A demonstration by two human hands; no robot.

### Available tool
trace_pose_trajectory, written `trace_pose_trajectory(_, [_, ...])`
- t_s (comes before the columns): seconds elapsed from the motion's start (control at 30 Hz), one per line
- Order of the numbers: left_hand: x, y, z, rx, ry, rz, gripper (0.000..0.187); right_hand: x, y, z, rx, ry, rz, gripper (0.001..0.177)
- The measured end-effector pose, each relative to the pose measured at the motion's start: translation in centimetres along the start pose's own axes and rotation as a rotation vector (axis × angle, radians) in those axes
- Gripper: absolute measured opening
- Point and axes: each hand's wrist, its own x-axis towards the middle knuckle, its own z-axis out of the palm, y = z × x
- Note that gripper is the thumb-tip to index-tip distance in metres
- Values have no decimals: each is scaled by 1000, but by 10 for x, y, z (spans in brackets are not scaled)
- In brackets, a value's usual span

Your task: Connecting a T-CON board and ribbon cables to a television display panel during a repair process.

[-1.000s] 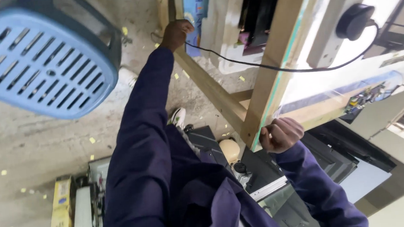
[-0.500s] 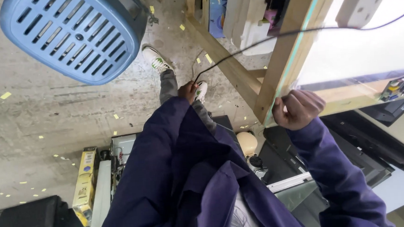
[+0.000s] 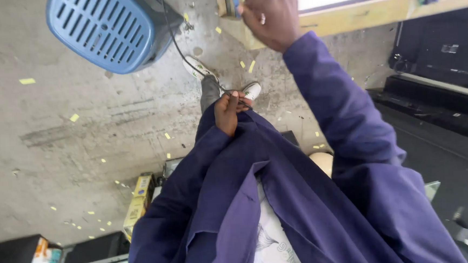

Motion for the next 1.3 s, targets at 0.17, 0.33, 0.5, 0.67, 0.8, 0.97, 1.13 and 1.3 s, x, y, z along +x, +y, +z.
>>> trace_pose_trajectory(0.17, [-53,21,31,-45,-3,28,35,-131,-85,-11,747,239,103,22])
trace_pose_trajectory(0.33, [-88,65,24,-198,35,69,23,-301,-80,29,1077,-49,74,39])
trace_pose_trajectory(0.5, [-98,97,-26,-233,65,286,25,-432,24,99,387,15,485,19])
trace_pose_trajectory(0.67, [-97,86,-64,-41,216,303,22,-434,48,25,293,256,503,24])
trace_pose_trajectory(0.8, [-84,52,-72,675,640,600,93,-377,23,-56,165,273,223,24])
trace_pose_trajectory(0.97, [-70,63,89,717,-76,466,44,-305,-59,-87,63,14,53,25])
trace_pose_trajectory(1.13, [-14,36,215,756,-665,-128,82,-253,-100,-84,151,-262,-236,11])
trace_pose_trajectory(1.3, [39,9,231,333,-716,-248,51,-192,-107,-180,784,-529,-497,26])
